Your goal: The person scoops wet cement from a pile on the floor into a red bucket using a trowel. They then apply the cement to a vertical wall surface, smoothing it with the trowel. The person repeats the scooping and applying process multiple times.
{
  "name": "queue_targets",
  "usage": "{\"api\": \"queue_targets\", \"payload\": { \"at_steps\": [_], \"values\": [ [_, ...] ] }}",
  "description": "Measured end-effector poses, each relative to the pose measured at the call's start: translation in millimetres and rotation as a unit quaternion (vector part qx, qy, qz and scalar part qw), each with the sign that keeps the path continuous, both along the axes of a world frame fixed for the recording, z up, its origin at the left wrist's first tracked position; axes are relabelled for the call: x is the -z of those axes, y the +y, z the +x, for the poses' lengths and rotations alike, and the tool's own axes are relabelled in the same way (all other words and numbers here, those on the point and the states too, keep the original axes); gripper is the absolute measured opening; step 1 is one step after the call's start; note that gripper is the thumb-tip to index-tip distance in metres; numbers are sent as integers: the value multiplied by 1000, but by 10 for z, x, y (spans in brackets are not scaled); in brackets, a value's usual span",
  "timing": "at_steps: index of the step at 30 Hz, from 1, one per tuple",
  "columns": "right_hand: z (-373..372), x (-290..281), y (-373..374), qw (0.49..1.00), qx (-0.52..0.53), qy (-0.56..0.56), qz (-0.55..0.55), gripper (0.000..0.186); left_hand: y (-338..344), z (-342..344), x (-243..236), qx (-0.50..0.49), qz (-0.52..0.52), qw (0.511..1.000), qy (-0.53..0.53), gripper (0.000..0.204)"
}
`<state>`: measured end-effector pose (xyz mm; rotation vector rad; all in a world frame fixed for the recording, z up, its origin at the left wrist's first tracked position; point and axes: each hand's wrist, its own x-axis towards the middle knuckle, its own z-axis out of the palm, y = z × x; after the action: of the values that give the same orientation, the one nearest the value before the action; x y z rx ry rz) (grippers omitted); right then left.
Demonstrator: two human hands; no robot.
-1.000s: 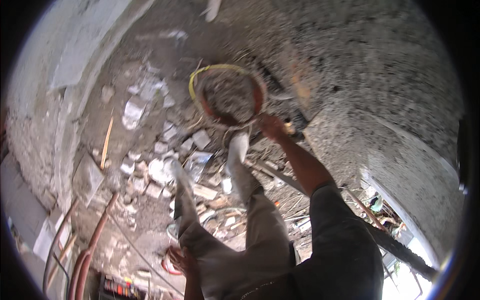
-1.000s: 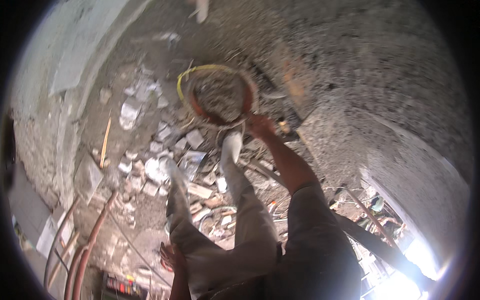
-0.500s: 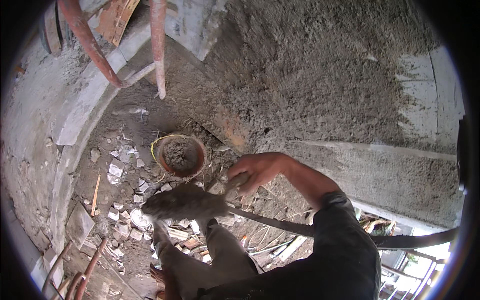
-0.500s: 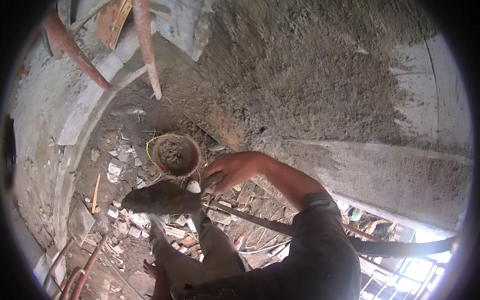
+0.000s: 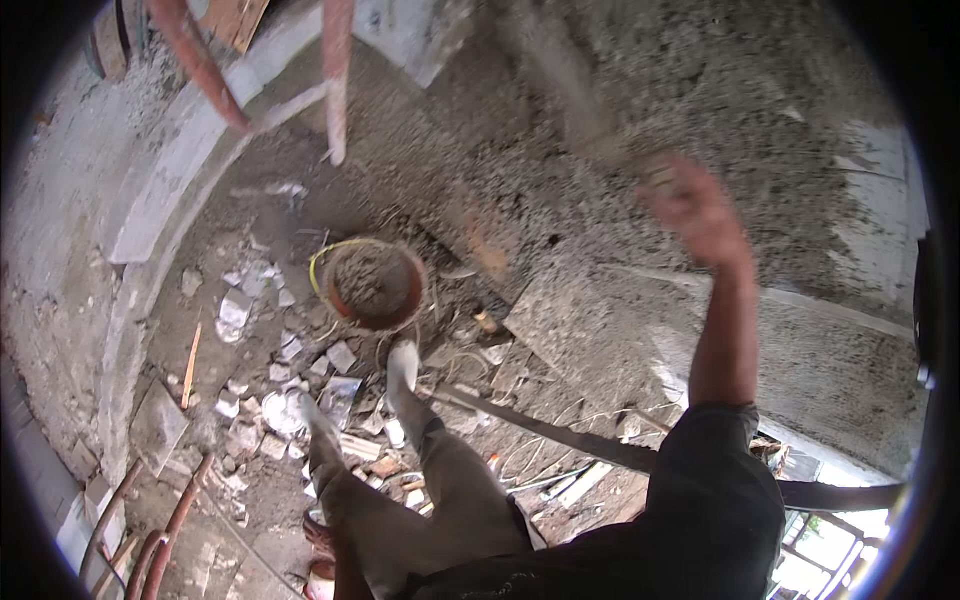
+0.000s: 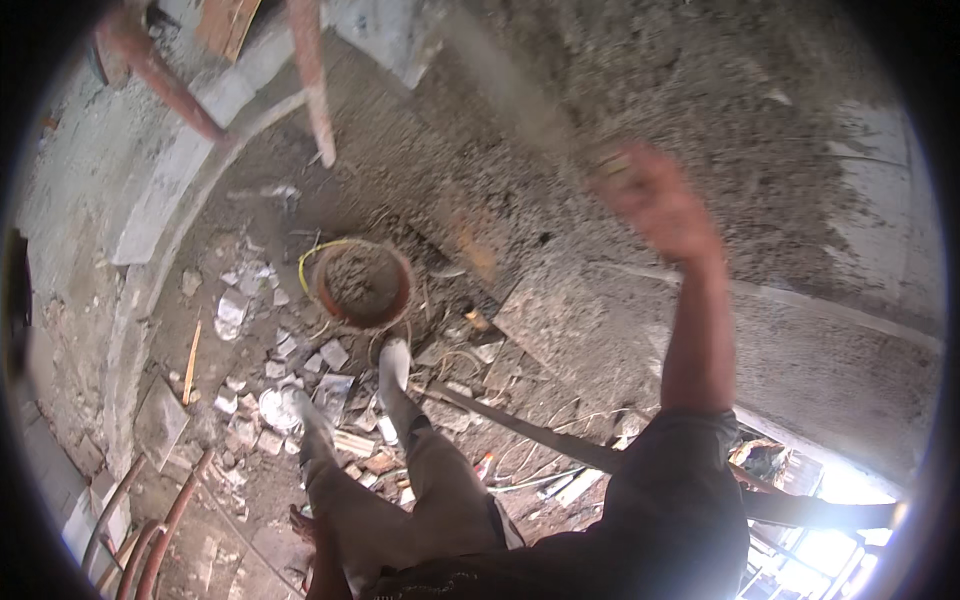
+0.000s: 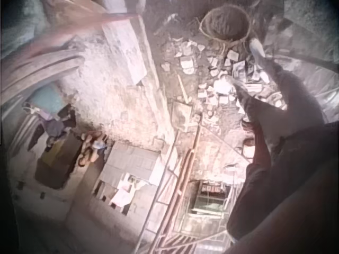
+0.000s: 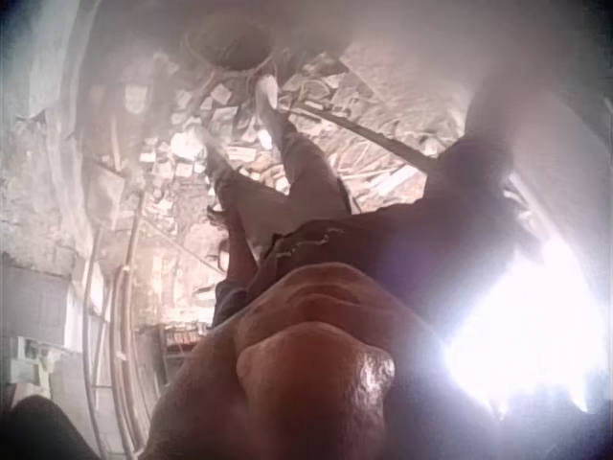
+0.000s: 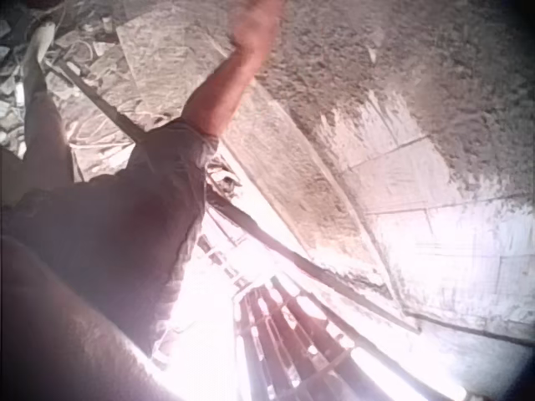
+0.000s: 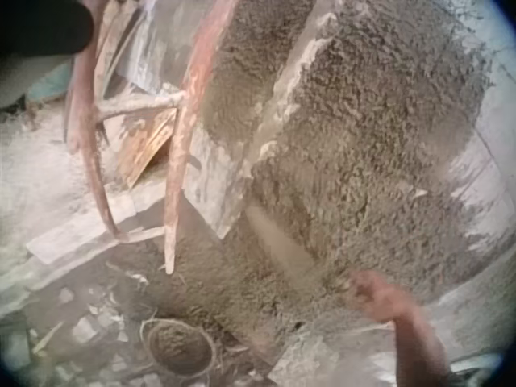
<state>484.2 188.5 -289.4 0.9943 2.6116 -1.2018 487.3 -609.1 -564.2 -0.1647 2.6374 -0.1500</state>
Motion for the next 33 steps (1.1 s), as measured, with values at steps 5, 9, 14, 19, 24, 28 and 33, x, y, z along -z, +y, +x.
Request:
{"api": "queue_targets", "payload": {
  "at_steps": [5, 9, 14, 19, 24, 28, 33],
  "values": [
    [-518, 2896, -1582, 894, -197, -397, 64, 49, -158, 43, 111, 76, -45, 996, 15, 65],
    [-517, 5092, -2344, 903, -159, -362, 167, 47, -47, 44, -11, 47, -9, 998, -34, 64],
    [-737, 6442, -2970, 969, 67, -233, 55, 38, 64, -27, 80, -21, 2, 995, -102, 64],
    [-621, 5836, -3161, 972, -29, -231, -18, 34, -20, -145, -61, -68, -5, 994, -84, 60],
    [174, 5773, -2722, 991, 6, -130, 28, 34, -95, -228, 59, -36, 15, 996, -78, 62],
    [-9, 4841, -2650, 965, -53, -258, -2, 34, -144, -259, -86, -33, -33, 996, -76, 67],
    [-202, 2931, -2348, 969, -83, -230, 42, 40, -255, 101, 1, 18, 10, 1000, -12, 63]
  ]
}}
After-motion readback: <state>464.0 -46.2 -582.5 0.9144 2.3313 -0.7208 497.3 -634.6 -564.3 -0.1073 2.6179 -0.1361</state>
